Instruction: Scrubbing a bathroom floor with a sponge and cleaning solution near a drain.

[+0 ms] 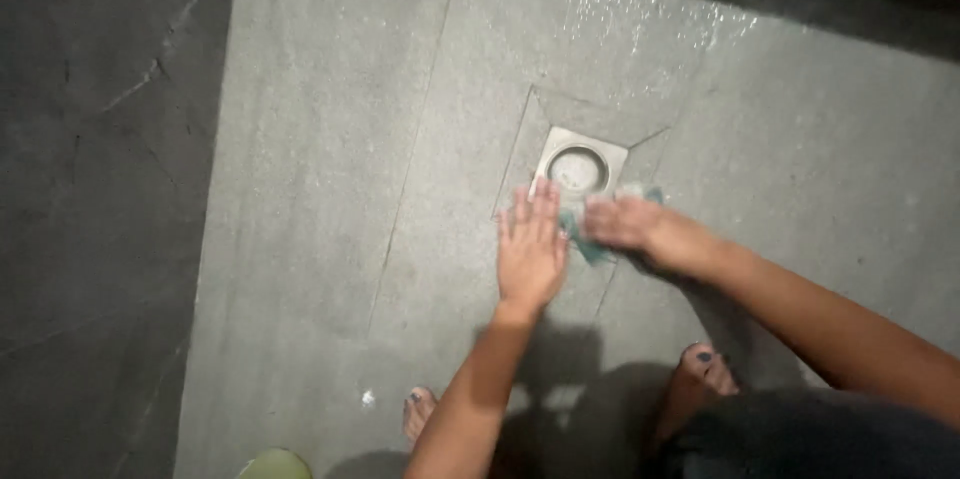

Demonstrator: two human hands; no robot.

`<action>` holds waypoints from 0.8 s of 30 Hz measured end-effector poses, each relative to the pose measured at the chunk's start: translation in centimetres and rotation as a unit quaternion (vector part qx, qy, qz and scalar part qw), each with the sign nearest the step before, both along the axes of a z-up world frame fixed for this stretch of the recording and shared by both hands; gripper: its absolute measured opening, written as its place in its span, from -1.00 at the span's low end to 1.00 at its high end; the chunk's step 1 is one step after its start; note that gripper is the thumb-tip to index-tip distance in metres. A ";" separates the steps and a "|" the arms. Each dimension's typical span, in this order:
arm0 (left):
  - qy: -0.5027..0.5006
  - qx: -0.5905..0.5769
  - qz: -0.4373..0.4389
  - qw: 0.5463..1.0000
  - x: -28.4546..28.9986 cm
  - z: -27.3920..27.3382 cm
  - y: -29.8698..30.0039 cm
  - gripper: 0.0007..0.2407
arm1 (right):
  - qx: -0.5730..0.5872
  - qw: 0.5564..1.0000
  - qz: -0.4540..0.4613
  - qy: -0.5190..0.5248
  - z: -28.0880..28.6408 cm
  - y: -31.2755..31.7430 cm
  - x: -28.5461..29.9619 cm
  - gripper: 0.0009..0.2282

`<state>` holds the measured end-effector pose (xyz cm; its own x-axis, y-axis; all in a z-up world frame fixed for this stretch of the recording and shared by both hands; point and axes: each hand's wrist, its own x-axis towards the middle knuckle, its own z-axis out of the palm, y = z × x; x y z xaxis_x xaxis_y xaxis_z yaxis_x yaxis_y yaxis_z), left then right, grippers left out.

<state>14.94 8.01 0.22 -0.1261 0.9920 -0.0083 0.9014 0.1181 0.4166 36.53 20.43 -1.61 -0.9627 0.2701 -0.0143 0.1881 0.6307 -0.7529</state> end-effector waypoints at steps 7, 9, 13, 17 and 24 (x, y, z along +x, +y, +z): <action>0.089 -0.015 0.129 0.987 -9.0 -4.1 -1.6 -0.47 | 0.054 0.940 -0.325 0.095 1.3 5.3 13.7 -0.57; 0.101 -0.014 0.160 0.982 -11.0 -2.5 -0.7 -0.44 | 0.082 0.924 -0.368 0.064 4.8 5.6 21.1 -0.58; 0.144 -0.013 0.216 0.966 -8.7 -3.5 0.1 -0.38 | 0.156 0.859 -0.484 -0.062 -8.7 1.9 28.6 -0.57; 0.100 -0.114 0.133 0.980 -0.8 -0.2 5.2 -0.38 | 0.234 0.786 -0.555 -0.137 -3.3 -3.9 10.9 -0.53; 0.049 -0.041 0.090 0.994 2.0 -1.1 5.8 -0.45 | 0.130 0.944 -0.299 -0.052 2.0 3.8 3.3 -0.44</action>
